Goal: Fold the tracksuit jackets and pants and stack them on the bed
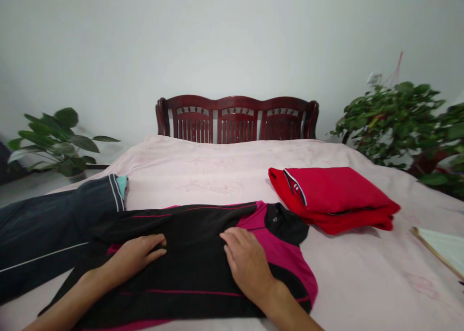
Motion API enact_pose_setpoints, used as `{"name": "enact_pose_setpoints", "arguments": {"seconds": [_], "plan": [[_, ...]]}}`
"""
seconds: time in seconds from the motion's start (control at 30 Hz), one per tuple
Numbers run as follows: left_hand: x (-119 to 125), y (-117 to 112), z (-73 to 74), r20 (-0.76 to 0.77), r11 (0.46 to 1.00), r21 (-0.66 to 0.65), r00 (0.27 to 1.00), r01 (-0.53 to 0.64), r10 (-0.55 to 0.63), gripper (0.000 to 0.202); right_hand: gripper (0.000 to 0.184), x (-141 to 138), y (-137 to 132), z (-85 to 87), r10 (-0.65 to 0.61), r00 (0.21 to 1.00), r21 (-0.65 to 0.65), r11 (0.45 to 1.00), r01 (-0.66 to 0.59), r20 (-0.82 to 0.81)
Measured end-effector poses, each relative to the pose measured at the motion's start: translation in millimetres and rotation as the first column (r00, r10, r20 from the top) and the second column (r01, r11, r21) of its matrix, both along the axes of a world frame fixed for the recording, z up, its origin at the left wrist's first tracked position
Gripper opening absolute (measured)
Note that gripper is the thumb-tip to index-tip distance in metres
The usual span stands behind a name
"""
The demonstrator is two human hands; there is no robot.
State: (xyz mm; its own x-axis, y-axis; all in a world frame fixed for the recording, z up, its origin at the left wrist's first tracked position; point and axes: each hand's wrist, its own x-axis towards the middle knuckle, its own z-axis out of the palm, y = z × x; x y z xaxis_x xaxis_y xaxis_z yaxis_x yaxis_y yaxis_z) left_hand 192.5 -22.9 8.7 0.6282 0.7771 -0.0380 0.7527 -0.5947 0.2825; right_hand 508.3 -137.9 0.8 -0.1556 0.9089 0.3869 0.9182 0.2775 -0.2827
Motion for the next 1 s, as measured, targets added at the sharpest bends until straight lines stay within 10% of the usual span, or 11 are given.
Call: {"name": "enact_pose_setpoints", "arguments": {"seconds": [0.1,0.3,0.5,0.73,1.0], "plan": [[2.4,-4.6,-11.4,-0.009,0.996,0.082,1.000,-0.022,0.023,0.021,0.058,-9.6,-0.2,-16.4,0.124,0.989,-0.070,0.990,-0.119,0.084],[-8.6,-9.8,3.7,-0.028,0.919,0.388,0.996,-0.069,0.086,0.021,0.054,0.0,15.6,-53.3,-0.025,0.993,-0.032,0.999,0.029,0.118],[-34.6,6.0,16.8,0.037,0.761,0.569,0.934,-0.311,0.354,0.042,0.046,-16.5,12.0,-25.3,-0.022,0.993,0.099,0.995,0.011,0.112],[-35.2,19.0,-21.7,-0.173,0.827,0.454,0.878,-0.331,0.446,0.048,0.057,-34.6,79.9,11.8,-0.140,0.980,0.058,0.989,0.133,0.141],[-52.1,32.9,-31.5,-0.166,0.858,0.355,0.878,-0.372,0.449,0.053,0.072,54.0,112.2,-33.1,-0.473,0.856,-0.268,0.815,0.515,0.206]]}}
